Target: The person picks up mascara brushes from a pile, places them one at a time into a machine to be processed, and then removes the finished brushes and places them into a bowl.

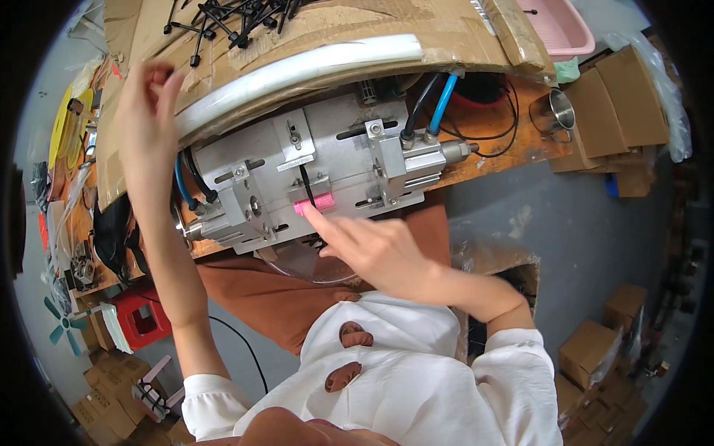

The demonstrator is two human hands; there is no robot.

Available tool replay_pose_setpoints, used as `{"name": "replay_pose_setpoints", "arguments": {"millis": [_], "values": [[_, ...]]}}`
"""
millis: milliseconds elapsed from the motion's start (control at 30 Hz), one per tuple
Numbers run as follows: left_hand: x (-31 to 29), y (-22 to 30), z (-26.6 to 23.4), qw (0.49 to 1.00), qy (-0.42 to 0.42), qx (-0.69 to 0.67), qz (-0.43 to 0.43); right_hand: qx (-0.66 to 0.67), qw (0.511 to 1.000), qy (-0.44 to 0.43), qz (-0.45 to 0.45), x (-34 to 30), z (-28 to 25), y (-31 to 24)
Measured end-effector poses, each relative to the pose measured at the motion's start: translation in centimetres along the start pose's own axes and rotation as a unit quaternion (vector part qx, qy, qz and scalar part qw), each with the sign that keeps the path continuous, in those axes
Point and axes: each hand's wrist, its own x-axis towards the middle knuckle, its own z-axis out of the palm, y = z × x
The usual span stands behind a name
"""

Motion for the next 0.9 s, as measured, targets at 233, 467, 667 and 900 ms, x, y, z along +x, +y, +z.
{"name": "replay_pose_setpoints", "arguments": {"millis": [233, 467, 667, 900], "values": [[-16.8, 7.7, -0.8, 0.994, -0.095, -0.04, 0.034, -0.266, 0.952, 0.106, 0.105, 17.1, -8.6, 10.8], [-19.2, 9.7, 2.6, 0.976, -0.212, 0.034, 0.024, 0.11, 0.966, 0.001, 0.235, 18.9, -13.5, 12.2], [-18.5, 9.4, 2.0, 0.97, -0.24, 0.033, 0.021, 0.168, 0.95, 0.137, 0.223, 8.9, -11.8, 6.6], [-2.9, 3.1, 0.9, 0.995, -0.007, 0.041, 0.089, 0.02, 0.997, 0.076, 0.011, -2.0, -0.6, -0.1]]}}
